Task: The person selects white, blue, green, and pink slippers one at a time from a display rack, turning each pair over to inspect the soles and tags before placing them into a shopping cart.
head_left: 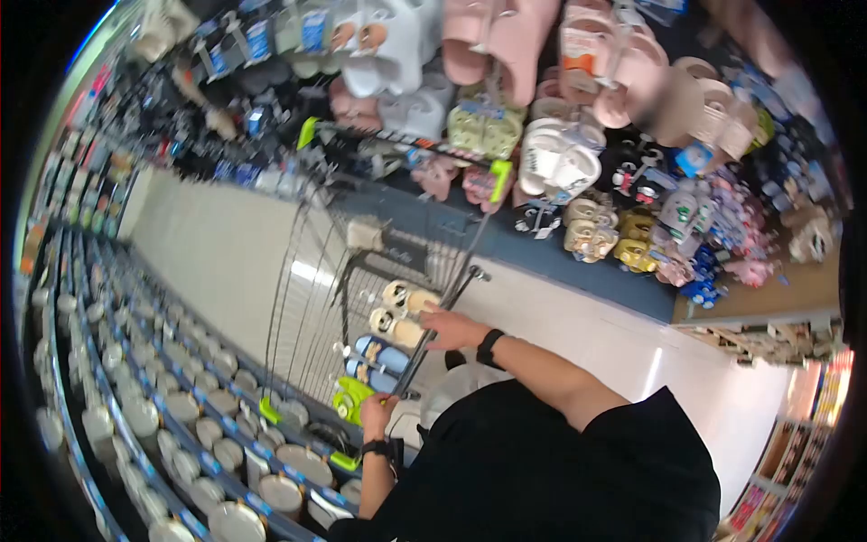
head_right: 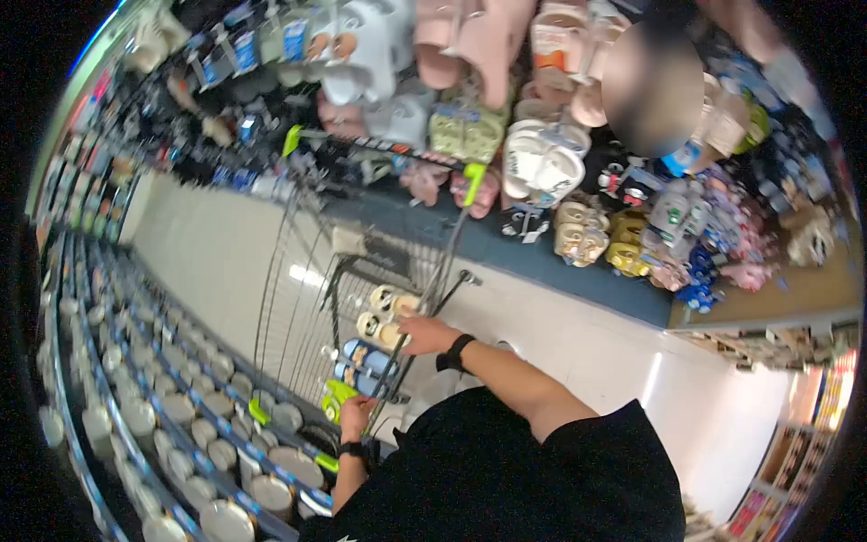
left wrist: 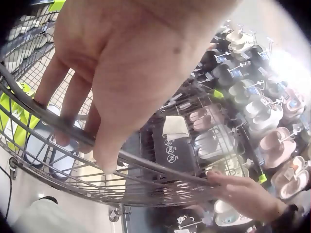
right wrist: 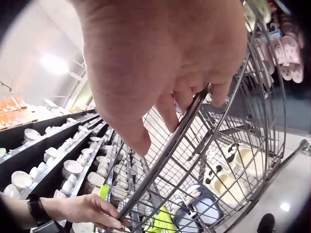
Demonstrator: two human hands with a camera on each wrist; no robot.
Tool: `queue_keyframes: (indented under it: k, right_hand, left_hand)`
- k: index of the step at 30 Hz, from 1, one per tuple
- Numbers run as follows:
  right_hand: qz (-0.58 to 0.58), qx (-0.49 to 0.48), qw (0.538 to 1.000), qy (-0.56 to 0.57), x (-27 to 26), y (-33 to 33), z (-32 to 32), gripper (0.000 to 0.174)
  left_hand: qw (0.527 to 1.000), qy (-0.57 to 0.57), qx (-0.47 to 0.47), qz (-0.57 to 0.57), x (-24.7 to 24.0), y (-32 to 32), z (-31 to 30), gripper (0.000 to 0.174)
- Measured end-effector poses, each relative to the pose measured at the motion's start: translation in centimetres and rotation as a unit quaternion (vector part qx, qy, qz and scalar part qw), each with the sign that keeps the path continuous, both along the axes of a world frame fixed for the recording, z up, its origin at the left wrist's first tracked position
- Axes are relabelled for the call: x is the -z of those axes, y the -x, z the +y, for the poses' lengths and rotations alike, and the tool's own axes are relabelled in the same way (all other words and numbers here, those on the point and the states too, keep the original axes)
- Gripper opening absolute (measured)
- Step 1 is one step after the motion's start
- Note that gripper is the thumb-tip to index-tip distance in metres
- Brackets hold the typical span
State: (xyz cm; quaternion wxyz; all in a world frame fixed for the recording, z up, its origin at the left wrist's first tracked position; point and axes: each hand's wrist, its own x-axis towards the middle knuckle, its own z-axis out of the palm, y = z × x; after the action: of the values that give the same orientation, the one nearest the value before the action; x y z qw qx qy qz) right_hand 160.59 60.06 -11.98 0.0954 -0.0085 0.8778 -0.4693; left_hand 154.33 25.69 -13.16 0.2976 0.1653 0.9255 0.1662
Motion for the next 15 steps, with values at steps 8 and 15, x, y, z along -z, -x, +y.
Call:
queue_keyframes:
  k: [8, 15]
  right_hand:
    - [0.078, 0.077, 0.993, -0.046, 0.5, 2.0, -3.8, 0.056]
    - [-0.091, 0.099, 0.986, 0.099, 1.6, -2.7, -0.1, 0.052]
  left_hand:
    - [0.992, -0.027, 0.02, -0.124, 1.5, 6.9, -0.8, 0.036]
    - [0.946, 0.192, 0.225, -0.136, -2.5, 9.7, 3.7, 0.057]
